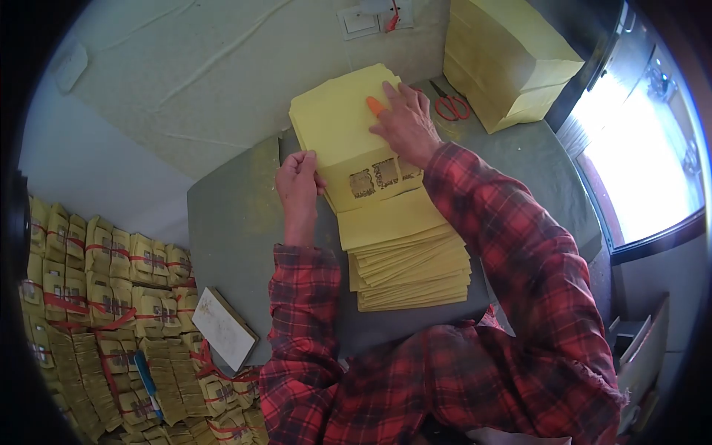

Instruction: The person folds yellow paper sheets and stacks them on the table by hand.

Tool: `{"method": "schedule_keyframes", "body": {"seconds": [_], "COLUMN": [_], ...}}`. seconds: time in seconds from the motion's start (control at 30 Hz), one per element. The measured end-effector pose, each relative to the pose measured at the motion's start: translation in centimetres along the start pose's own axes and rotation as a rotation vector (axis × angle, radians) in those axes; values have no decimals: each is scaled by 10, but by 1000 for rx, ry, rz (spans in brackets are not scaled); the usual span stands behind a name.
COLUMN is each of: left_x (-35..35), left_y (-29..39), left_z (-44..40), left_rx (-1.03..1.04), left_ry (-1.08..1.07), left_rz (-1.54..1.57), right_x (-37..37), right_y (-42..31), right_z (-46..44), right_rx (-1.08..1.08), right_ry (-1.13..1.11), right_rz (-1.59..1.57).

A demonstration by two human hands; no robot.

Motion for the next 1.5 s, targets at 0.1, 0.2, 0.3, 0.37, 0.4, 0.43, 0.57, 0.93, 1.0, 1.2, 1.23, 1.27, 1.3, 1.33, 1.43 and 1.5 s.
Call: {"method": "schedule_keyframes", "body": {"seconds": [0.1, 0.2, 0.3, 0.37, 0.4, 0.43, 0.57, 0.93, 1.0, 1.2, 1.23, 1.27, 1.3, 1.33, 1.43, 1.5], "left_x": [-6, -6, -7, -8, -8, -7, -5, 5, 4, 8, 7, 6, 6, 5, -1, -3], "left_y": [-9, -13, -11, -8, -7, -7, -2, -3, -2, -5, -5, -4, -4, -6, -13, -21], "left_z": [-2, -3, -6, -7, -7, -7, -3, -1, 1, 21, 28, 34, 41, 47, 74, 87], "left_rx": [-76, -108, -104, -95, -89, -83, -68, -73, -79, -107, -104, -100, -98, -111, -137, -159], "left_ry": [-8, -22, -22, -11, -2, 5, 36, -13, -14, -34, -40, -45, -51, -52, -76, -93], "left_rz": [53, 53, 23, 22, 14, 6, 37, 83, 93, 154, 157, 160, 164, 164, 153, 147], "right_x": [-1, -13, -42, -62, -72, -81, -108, -15, 6, -22, -36, -50, -62, -72, -91, -93], "right_y": [-2, 2, -4, -3, -4, -4, -21, -1, 7, 9, 9, 10, 9, 7, -24, -27], "right_z": [8, 19, 28, 39, 47, 57, 97, -4, -4, 27, 32, 37, 44, 52, 93, 112], "right_rx": [-89, -118, -161, -155, -159, -149, -194, -72, 9, -128, -117, -107, -96, -92, -233, -268], "right_ry": [129, 174, 194, 239, 239, 215, 57, -13, -90, 103, 97, 90, 83, 71, -61, -114], "right_rz": [-58, -62, -27, -64, -62, -58, -17, 8, 47, -47, -36, -24, -11, -9, -61, -77]}}
Point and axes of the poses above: each hand's wrist, its own z-axis away from the middle knuckle, its own x-axis out of the palm, y = z × x, the point moved 9 cm from there along -z, towards the middle knuckle, and after that the axes turned 12 degrees about z, right-handed, at the moved point
